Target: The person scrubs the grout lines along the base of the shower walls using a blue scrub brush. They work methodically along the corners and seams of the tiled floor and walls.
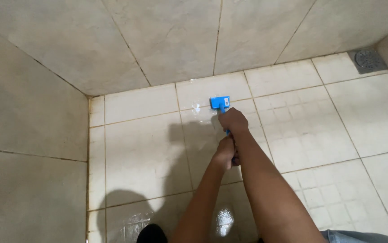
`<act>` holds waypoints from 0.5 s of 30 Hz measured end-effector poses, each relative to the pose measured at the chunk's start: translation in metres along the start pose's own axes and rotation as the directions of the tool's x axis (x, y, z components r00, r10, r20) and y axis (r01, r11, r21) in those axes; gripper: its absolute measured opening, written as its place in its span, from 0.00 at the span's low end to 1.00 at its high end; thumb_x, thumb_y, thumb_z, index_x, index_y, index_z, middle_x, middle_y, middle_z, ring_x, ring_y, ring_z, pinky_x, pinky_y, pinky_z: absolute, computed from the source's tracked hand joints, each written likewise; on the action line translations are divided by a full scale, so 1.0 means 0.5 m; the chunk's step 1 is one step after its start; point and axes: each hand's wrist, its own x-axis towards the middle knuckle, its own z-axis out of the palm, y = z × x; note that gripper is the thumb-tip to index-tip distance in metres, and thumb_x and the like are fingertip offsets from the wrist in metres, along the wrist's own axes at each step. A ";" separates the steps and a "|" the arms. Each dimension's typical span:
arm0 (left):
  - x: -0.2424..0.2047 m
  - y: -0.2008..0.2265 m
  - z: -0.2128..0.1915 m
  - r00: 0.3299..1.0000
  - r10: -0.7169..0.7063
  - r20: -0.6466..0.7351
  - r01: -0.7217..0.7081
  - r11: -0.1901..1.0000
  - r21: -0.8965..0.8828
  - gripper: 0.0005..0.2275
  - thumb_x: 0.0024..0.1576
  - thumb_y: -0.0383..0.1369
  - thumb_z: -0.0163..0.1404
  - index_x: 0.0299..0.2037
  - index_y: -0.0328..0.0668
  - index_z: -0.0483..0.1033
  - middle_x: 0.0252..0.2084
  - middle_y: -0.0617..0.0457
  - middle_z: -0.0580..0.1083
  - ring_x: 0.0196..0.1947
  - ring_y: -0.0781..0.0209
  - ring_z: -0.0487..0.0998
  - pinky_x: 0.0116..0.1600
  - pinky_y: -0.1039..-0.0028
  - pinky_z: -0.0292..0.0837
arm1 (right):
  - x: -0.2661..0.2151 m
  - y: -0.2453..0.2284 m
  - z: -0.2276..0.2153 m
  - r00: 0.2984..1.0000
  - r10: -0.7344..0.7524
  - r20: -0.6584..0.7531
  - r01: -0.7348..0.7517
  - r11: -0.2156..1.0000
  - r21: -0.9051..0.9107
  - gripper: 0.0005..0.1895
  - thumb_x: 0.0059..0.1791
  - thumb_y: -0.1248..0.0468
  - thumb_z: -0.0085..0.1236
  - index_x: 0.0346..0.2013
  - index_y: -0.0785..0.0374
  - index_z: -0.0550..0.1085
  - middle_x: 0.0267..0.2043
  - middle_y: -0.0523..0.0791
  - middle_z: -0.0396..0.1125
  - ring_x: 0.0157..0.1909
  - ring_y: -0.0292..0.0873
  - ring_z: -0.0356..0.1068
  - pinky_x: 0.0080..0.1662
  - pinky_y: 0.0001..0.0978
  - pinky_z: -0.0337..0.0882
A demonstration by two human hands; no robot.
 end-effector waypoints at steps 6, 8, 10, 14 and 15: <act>-0.032 0.027 0.054 1.000 -0.023 0.006 0.023 0.997 0.071 0.16 0.68 0.46 0.32 0.32 0.48 0.62 0.16 0.60 0.56 0.11 0.67 0.49 0.17 0.72 0.43 | 0.014 0.036 -0.016 0.999 0.016 -0.031 -0.015 1.000 0.021 0.21 0.50 0.53 0.45 0.30 0.64 0.80 0.27 0.47 0.77 0.33 0.46 0.79 0.44 0.40 0.76; -0.015 0.014 0.075 0.999 -0.041 0.034 0.038 0.996 0.082 0.16 0.68 0.45 0.32 0.32 0.48 0.61 0.16 0.60 0.56 0.11 0.67 0.49 0.17 0.72 0.43 | 0.016 0.065 -0.036 0.997 0.056 -0.053 -0.055 0.998 0.024 0.20 0.49 0.52 0.46 0.30 0.63 0.81 0.27 0.47 0.77 0.34 0.46 0.78 0.44 0.41 0.76; -0.008 0.009 0.107 0.996 -0.063 0.067 0.056 0.994 0.097 0.15 0.68 0.44 0.31 0.33 0.48 0.60 0.16 0.61 0.56 0.11 0.67 0.50 0.17 0.72 0.43 | 0.017 0.099 -0.060 0.992 0.103 -0.079 -0.101 0.994 0.030 0.20 0.48 0.52 0.47 0.30 0.63 0.81 0.27 0.47 0.77 0.36 0.46 0.78 0.45 0.41 0.75; 0.034 -0.035 0.158 0.982 -0.132 0.134 0.104 0.975 0.198 0.15 0.69 0.44 0.30 0.33 0.47 0.59 0.16 0.59 0.56 0.12 0.67 0.51 0.18 0.71 0.45 | 0.002 0.181 -0.104 0.973 0.196 -0.121 -0.189 0.980 0.068 0.19 0.47 0.55 0.47 0.30 0.63 0.82 0.30 0.48 0.77 0.38 0.48 0.78 0.47 0.41 0.75; 0.058 -0.054 0.164 0.971 -0.137 0.196 0.098 0.975 0.199 0.17 0.69 0.45 0.32 0.31 0.45 0.54 0.16 0.60 0.53 0.11 0.67 0.48 0.17 0.71 0.42 | -0.005 0.197 -0.116 0.963 0.229 -0.141 -0.218 0.972 0.089 0.18 0.46 0.57 0.48 0.30 0.64 0.83 0.30 0.49 0.78 0.39 0.48 0.79 0.47 0.41 0.75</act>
